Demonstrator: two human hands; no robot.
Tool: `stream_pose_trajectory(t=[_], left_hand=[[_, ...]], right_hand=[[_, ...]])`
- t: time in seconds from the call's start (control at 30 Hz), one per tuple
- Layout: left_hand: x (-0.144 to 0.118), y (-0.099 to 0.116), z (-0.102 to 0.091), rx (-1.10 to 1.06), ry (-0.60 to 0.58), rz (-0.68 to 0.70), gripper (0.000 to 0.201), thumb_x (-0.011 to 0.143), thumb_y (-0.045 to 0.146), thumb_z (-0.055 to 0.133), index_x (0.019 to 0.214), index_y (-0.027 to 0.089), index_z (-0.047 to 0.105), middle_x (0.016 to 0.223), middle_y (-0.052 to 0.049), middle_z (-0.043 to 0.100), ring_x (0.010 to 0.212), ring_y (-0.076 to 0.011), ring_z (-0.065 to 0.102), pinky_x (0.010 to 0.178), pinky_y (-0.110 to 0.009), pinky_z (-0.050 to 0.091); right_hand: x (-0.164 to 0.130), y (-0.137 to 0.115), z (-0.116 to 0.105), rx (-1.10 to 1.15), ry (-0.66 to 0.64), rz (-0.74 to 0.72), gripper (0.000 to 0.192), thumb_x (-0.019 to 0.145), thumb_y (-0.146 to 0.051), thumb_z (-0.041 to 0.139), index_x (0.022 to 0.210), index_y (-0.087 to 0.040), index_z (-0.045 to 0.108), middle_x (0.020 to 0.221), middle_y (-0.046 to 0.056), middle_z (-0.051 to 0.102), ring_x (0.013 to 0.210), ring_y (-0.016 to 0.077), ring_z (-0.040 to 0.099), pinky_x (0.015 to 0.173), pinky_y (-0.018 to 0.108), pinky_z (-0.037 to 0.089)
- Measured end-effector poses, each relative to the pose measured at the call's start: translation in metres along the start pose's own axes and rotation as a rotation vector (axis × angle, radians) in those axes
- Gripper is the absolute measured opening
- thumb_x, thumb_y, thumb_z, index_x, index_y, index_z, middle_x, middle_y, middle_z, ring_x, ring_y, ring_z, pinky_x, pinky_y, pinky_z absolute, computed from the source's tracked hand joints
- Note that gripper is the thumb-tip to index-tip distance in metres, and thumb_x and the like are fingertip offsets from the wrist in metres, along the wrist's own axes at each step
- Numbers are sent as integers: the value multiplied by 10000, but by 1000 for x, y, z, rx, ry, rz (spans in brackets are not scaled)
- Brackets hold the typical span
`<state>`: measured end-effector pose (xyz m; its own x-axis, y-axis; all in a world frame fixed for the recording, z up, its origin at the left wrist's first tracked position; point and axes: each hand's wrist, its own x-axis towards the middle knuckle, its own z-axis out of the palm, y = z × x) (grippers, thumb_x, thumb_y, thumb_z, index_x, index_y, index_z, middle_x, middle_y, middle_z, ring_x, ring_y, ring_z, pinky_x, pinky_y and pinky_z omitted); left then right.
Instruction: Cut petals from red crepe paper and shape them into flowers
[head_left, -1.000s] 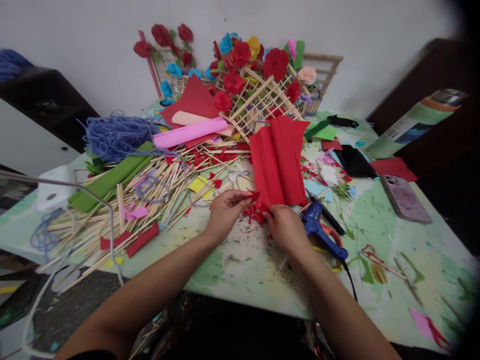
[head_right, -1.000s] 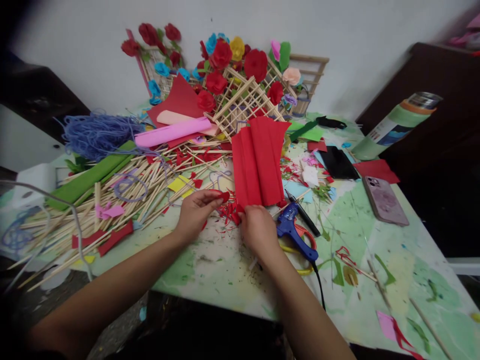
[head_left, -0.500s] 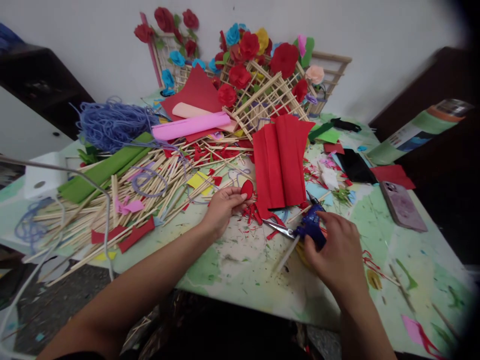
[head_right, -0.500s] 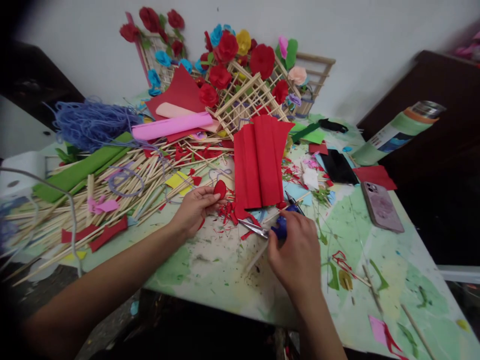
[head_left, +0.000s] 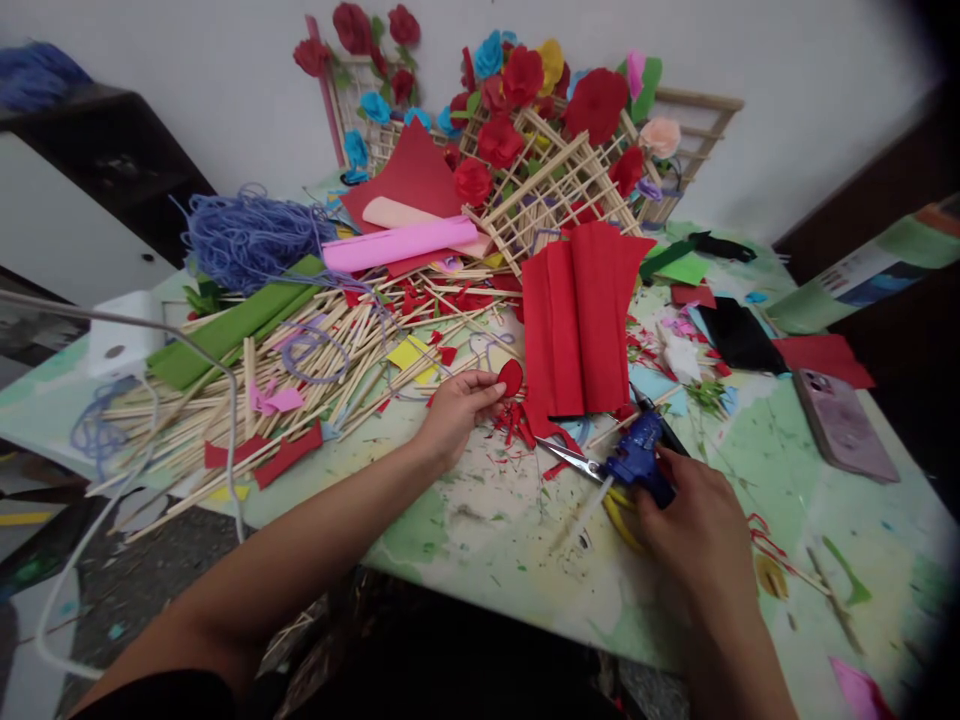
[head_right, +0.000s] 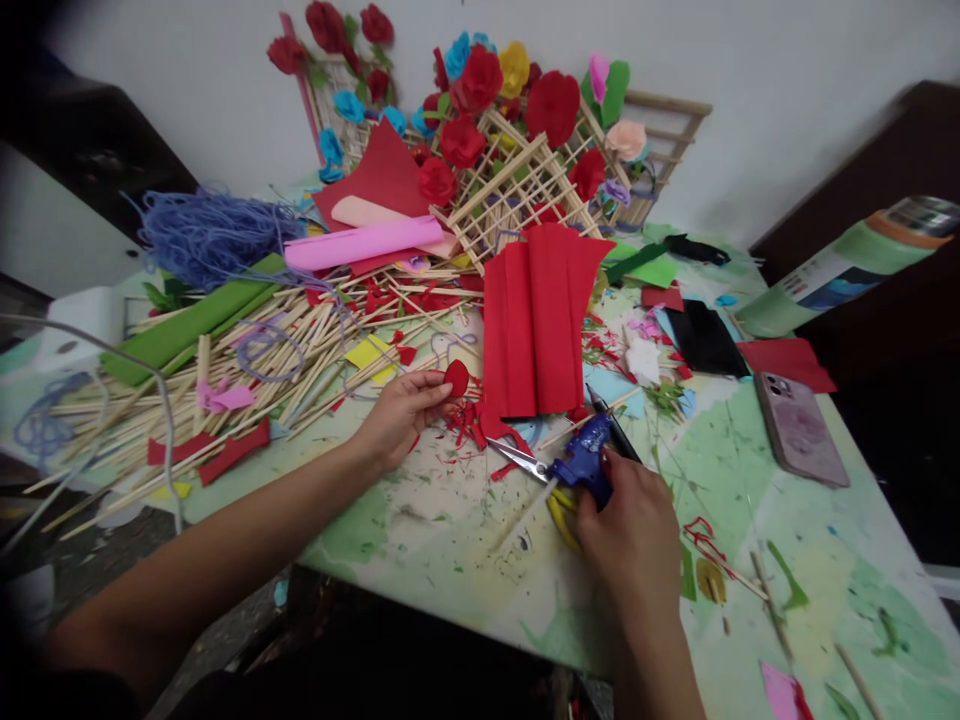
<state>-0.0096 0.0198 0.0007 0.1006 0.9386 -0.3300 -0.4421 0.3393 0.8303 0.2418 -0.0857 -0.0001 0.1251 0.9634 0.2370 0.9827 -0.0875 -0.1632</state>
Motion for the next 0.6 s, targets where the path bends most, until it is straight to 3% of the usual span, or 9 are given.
stream_pose_trajectory(t=[0.27, 0.37, 0.47, 0.6], left_hand=[[-1, -3, 0, 70, -14, 55, 224, 597, 225, 768, 764, 141, 645, 683, 7, 645, 616, -78, 575, 595, -202, 437], [-2, -5, 1, 98, -25, 73, 254, 574, 249, 785, 753, 140, 641, 689, 3, 649, 618, -87, 577, 608, -218, 439], [-3, -6, 1, 155, -24, 71, 260, 559, 273, 796, 718, 138, 641, 650, 4, 637, 585, -91, 560, 578, -223, 421], [-4, -7, 2, 215, -49, 56, 257, 574, 304, 790, 711, 133, 655, 627, -4, 635, 556, -93, 543, 563, -232, 406]], right_hand=[[-13, 0, -18, 201, 165, 18, 438, 828, -392, 466, 1186, -150, 531, 1043, 155, 621, 953, 303, 570, 810, 445, 453], [-21, -18, -23, 321, 257, 22, 340, 863, -397, 455, 1112, -196, 570, 988, 115, 644, 891, 274, 612, 736, 389, 474], [-28, -41, -19, 449, 299, -76, 299, 856, -400, 481, 1062, -208, 582, 981, 105, 660, 898, 273, 631, 739, 385, 485], [-31, -67, -5, 530, 245, -228, 336, 848, -456, 477, 1065, -213, 562, 951, 103, 671, 918, 283, 633, 780, 412, 489]])
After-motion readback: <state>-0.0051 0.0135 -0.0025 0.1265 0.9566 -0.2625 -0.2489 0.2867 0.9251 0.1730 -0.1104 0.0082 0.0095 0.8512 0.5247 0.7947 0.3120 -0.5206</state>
